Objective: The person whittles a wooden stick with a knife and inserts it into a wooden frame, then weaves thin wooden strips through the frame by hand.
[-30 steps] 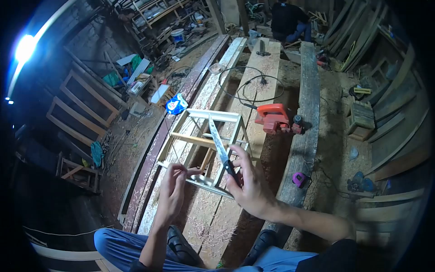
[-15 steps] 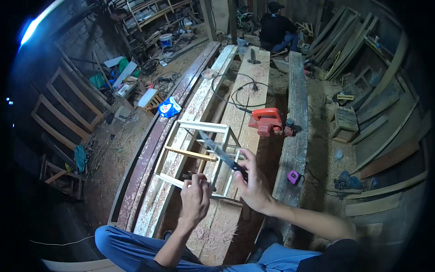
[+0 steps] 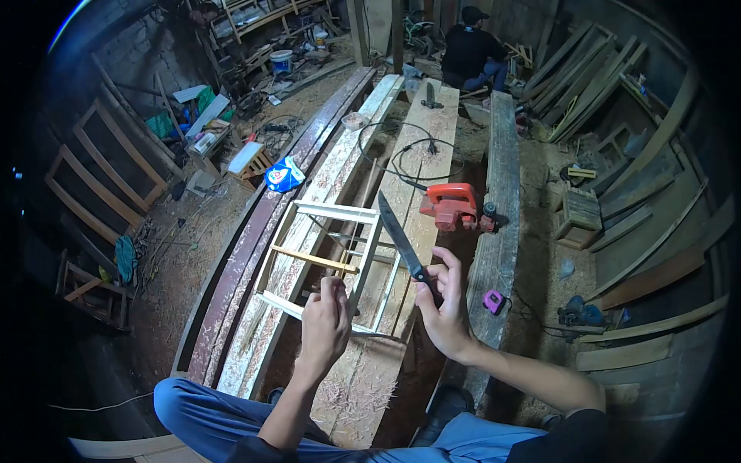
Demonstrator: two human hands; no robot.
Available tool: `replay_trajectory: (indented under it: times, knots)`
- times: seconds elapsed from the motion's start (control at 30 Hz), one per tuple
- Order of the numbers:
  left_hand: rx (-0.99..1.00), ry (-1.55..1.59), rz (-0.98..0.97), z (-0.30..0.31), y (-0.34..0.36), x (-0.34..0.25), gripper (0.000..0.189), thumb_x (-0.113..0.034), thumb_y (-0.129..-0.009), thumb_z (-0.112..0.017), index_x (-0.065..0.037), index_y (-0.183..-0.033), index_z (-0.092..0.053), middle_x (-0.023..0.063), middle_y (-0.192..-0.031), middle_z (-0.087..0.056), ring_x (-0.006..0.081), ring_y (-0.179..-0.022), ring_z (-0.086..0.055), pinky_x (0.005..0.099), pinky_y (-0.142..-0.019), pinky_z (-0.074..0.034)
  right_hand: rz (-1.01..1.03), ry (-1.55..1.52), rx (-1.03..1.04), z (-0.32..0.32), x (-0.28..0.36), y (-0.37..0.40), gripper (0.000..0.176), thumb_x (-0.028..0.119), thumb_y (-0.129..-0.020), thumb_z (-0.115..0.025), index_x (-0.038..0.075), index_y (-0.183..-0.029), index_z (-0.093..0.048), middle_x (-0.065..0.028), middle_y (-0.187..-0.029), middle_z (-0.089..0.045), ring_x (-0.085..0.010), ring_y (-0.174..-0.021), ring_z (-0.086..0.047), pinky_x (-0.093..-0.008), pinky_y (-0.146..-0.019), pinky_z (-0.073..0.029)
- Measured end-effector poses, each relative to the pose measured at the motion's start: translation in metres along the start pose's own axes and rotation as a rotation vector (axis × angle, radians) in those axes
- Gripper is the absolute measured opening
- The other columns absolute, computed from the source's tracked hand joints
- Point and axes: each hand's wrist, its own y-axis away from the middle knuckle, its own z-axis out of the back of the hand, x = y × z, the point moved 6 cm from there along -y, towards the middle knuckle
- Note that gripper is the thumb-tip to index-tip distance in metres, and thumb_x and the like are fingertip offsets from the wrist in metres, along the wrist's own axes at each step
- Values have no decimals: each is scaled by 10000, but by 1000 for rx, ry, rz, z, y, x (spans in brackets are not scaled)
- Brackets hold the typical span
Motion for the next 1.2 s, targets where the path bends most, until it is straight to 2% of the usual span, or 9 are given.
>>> replay_trajectory:
  times: [0.23, 0.3, 0.53, 0.67, 0.73, 0.77, 0.97, 1.1, 1.2]
  knots:
    - [25, 54, 77, -1, 8, -24, 154, -55, -1031, -533, 14, -1168, -544, 252, -844, -681, 435, -773, -661, 507, -733, -514, -157, -82, 82, -16, -7, 2, 580, 82, -1054, -609, 53, -1523, -269, -59, -1051, -555, -93, -931, -544, -267, -817, -472]
    - [-53, 41, -77, 2, 8, -52, 138, -52, -1006, -570, 3, -1132, -556, 218, -710, -653, 400, -663, -623, 498, -680, -485, -203, -105, 86, -17, -10, -2, 596, 132, -1046, -656, 67, -1499, -274, -42, -1032, -560, -78, -909, -527, -263, -798, -464]
    - [162, 74, -131, -26, 10, -86, 172, -67, -1002, -565, 1, -1151, -515, 216, -645, -624, 399, -619, -624, 499, -734, -474, -488, -333, -25, 4, -28, 3, 532, 258, -1036, -699, 160, -1443, -371, -2, -1026, -617, -43, -752, -533, -210, -562, -412]
    - [243, 40, -99, -40, 18, -88, 150, -61, -1006, -555, 3, -1138, -523, 201, -736, -690, 407, -691, -661, 480, -783, -492, -362, -158, -67, 10, -38, 6, 608, 168, -972, -784, 117, -1426, -383, -15, -1044, -595, -52, -789, -541, -220, -590, -439]
    - [66, 185, -108, -22, 11, -87, 123, -71, -1028, -531, 2, -1128, -535, 192, -833, -745, 426, -774, -680, 468, -834, -497, -139, -49, -83, 10, -38, -1, 588, 111, -945, -792, 84, -1398, -419, 4, -967, -543, -61, -781, -512, -254, -635, -443]
    - [62, 231, -69, -15, 9, -81, 137, -108, -1047, -515, 3, -1123, -534, 200, -874, -751, 385, -842, -697, 504, -974, -461, -43, 39, -92, 11, -35, -2, 574, 98, -934, -792, 78, -1385, -438, 15, -932, -527, -64, -771, -504, -268, -647, -446]
    - [-42, 177, 14, 43, -7, -22, 201, -81, -1037, -492, 28, -1159, -608, 181, -1216, -716, 338, -1090, -567, 477, -1073, -384, -41, 221, -115, 8, -22, -7, 508, 110, -910, -770, 63, -1337, -500, -3, -846, -517, -106, -737, -527, -313, -651, -467]
    - [-234, -27, -14, 64, -19, 7, 212, -95, -1019, -521, 44, -1100, -660, 265, -1406, -632, 374, -1292, -615, 435, -1082, -471, 3, 227, -137, 8, -23, -4, 505, 91, -901, -761, 58, -1336, -507, -10, -875, -536, -112, -772, -545, -319, -667, -473]
    - [-283, -13, 96, 57, -14, 22, 210, -121, -1037, -536, 51, -1051, -656, 249, -1303, -675, 314, -1150, -672, 395, -929, -531, -86, 207, -108, 12, -20, 1, 534, 53, -889, -742, 56, -1355, -479, -9, -915, -508, -105, -820, -514, -296, -710, -466]
